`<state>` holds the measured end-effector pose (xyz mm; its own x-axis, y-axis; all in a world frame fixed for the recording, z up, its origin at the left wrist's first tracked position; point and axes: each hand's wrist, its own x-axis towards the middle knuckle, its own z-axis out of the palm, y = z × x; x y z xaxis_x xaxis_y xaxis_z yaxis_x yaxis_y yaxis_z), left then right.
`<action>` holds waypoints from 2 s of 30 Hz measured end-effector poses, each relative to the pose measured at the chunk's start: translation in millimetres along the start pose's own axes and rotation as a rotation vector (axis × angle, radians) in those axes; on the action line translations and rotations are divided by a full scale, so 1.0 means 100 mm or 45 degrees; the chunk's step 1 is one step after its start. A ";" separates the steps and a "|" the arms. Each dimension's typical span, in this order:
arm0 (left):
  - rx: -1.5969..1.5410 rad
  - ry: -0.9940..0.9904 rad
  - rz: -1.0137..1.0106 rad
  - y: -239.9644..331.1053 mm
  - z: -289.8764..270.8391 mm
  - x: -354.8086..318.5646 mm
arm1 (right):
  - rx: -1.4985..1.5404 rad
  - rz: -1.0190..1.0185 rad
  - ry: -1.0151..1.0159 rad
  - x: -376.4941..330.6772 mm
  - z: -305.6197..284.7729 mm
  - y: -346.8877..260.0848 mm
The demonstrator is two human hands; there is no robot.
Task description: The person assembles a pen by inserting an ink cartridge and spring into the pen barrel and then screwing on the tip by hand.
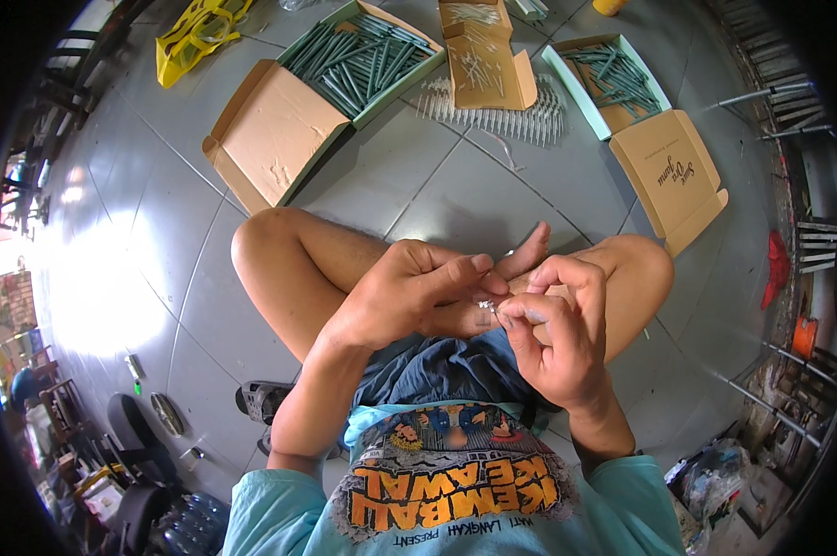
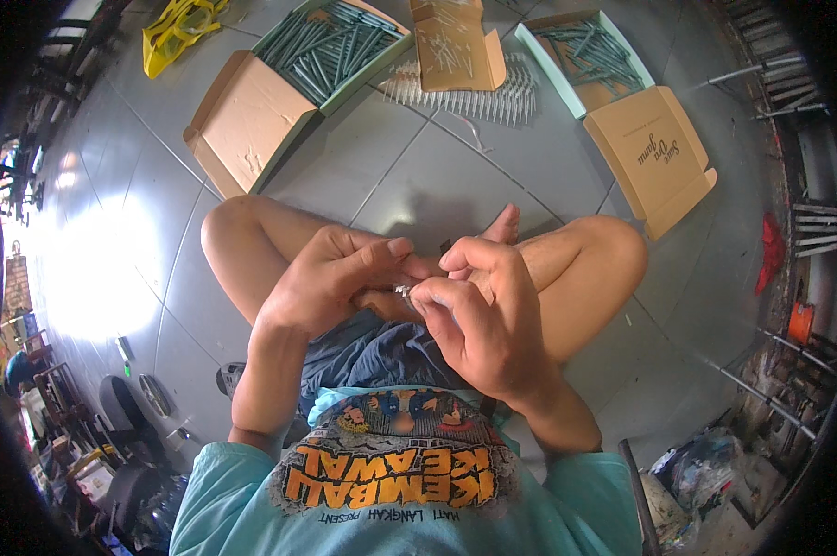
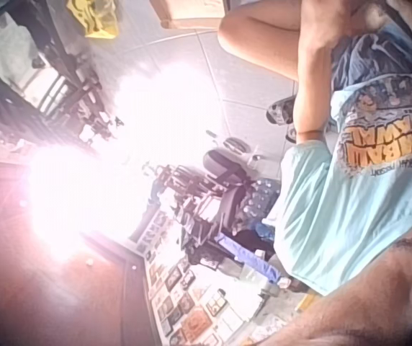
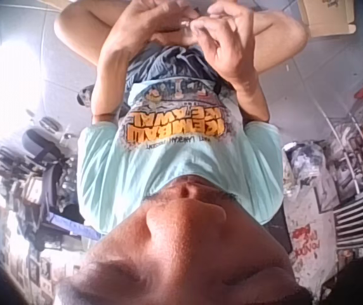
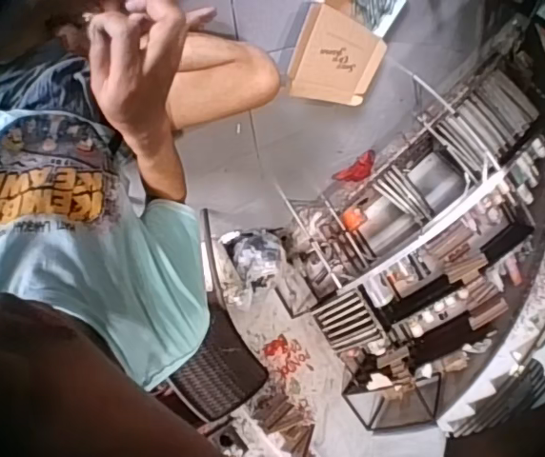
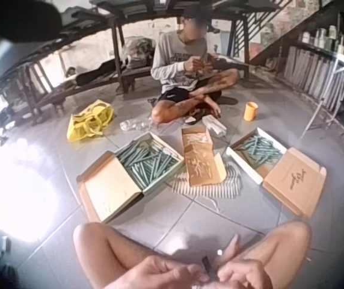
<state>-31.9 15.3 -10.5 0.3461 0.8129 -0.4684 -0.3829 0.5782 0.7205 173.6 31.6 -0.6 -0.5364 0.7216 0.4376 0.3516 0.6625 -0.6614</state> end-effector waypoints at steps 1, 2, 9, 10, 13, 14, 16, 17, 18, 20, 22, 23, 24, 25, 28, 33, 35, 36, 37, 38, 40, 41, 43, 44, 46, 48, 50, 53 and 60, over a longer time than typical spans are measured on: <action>0.006 0.003 -0.017 0.00 -0.02 0.00 | 0.022 -0.004 -0.011 -0.01 0.00 -0.01; 0.012 0.005 -0.033 -0.01 -0.05 0.01 | 0.016 -0.015 -0.023 -0.03 0.00 -0.01; -0.196 -0.012 0.078 -0.06 -0.10 0.09 | 0.003 -0.129 -0.073 -0.09 -0.02 0.02; -0.180 -0.006 0.089 -0.07 -0.11 0.10 | 0.004 -0.158 -0.070 -0.09 -0.02 0.02; -0.126 0.031 0.086 -0.06 -0.14 0.13 | -0.017 -0.186 -0.078 -0.09 -0.02 0.01; -0.102 0.058 0.061 -0.04 -0.14 0.14 | -0.012 -0.191 -0.082 -0.10 -0.02 0.01; -0.085 0.084 0.027 -0.02 -0.14 0.16 | -0.001 -0.198 -0.087 -0.11 -0.01 0.02; -0.092 0.085 0.019 -0.02 -0.14 0.16 | 0.003 -0.198 -0.093 -0.12 -0.02 0.02; -0.100 0.086 0.011 -0.02 -0.15 0.16 | 0.007 -0.199 -0.100 -0.12 -0.02 0.02; -0.127 0.090 0.035 -0.01 -0.15 0.16 | 0.015 -0.203 -0.109 -0.12 -0.02 0.01; -0.138 0.101 0.033 -0.01 -0.15 0.17 | 0.021 -0.205 -0.113 -0.13 -0.02 0.02; -0.135 0.111 0.019 0.01 -0.15 0.18 | 0.020 -0.211 -0.113 -0.13 -0.02 0.02; -0.133 0.122 0.005 0.02 -0.15 0.18 | 0.018 -0.216 -0.112 -0.13 -0.02 0.02; -0.132 0.133 0.010 0.03 -0.15 0.18 | 0.017 -0.222 -0.112 -0.13 -0.02 0.02; -0.133 0.162 0.021 0.04 -0.14 0.18 | 0.009 -0.234 -0.115 -0.13 -0.02 0.01; -0.102 0.171 0.030 0.06 -0.16 0.20 | 0.069 -0.208 -0.085 -0.18 0.00 0.01; -0.101 0.177 0.018 0.06 -0.18 0.20 | 0.068 -0.209 -0.088 -0.18 0.00 0.01; -0.101 0.179 0.011 0.05 -0.19 0.20 | 0.069 -0.209 -0.091 -0.18 -0.01 0.00; -0.089 0.173 0.027 0.05 -0.21 0.20 | 0.070 -0.209 -0.093 -0.18 -0.01 0.00; -0.078 0.166 0.042 0.04 -0.22 0.20 | 0.070 -0.209 -0.089 -0.18 -0.01 -0.01; -0.062 0.164 0.068 0.03 -0.22 0.20 | 0.070 -0.210 -0.081 -0.18 0.00 -0.01; -0.057 0.168 0.079 0.02 -0.22 0.20 | 0.070 -0.212 -0.081 -0.18 0.00 -0.01; -0.049 0.181 0.080 0.02 -0.22 0.21 | 0.071 -0.218 -0.082 -0.18 0.00 -0.01; -0.046 0.190 0.071 0.02 -0.22 0.21 | 0.055 -0.232 -0.107 -0.18 0.00 -0.01; -0.063 0.186 0.073 0.02 -0.23 0.21 | 0.025 -0.259 -0.155 -0.16 -0.02 -0.01; -0.105 0.159 0.098 0.00 -0.26 0.21 | 0.027 -0.258 -0.154 -0.17 -0.02 -0.01; -0.106 0.159 0.094 -0.01 -0.28 0.23 | 0.028 -0.256 -0.153 -0.17 -0.02 -0.01; -0.120 0.161 0.112 -0.01 -0.27 0.23 | 0.030 -0.257 -0.155 -0.17 -0.02 0.00; -0.105 0.149 0.075 0.00 -0.30 0.24 | 0.020 -0.275 -0.162 -0.16 -0.03 -0.01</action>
<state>-49.0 37.2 -36.7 0.2206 0.8455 -0.4863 -0.4705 0.5290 0.7063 184.0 19.6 -4.9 -0.6907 0.5319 0.4899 0.2069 0.7945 -0.5709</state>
